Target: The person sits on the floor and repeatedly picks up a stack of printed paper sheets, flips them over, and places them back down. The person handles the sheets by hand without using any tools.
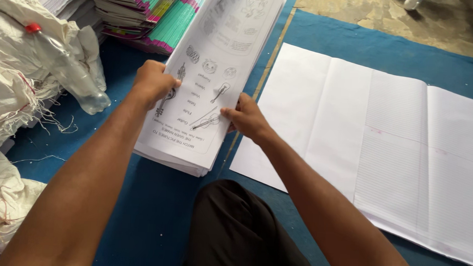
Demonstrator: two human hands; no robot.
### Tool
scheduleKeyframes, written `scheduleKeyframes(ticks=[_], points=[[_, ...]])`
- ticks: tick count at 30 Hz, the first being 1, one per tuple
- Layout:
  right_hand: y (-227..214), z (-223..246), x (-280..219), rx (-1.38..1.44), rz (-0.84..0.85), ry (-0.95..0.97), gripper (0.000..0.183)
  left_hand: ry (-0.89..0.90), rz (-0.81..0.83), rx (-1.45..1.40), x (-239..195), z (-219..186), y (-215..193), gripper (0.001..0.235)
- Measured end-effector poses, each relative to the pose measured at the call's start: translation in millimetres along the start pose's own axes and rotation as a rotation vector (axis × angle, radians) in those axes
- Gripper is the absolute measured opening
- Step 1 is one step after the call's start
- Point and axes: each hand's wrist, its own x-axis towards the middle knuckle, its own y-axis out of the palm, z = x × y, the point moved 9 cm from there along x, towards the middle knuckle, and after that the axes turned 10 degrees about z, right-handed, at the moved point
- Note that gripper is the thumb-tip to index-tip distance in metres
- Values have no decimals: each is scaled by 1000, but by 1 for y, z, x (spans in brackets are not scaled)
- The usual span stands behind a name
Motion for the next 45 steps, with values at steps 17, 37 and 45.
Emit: scheduleKeyframes(ticks=[17,37,45], points=[[27,-6,20,-501,-120,108,70,-103,-25,187,24,53,3,31],[47,-59,36,-509,148,426,104,-152,135,192,54,79,8,46],[49,-63,29,-307,159,394,106,-160,129,107,44,80,11,44]])
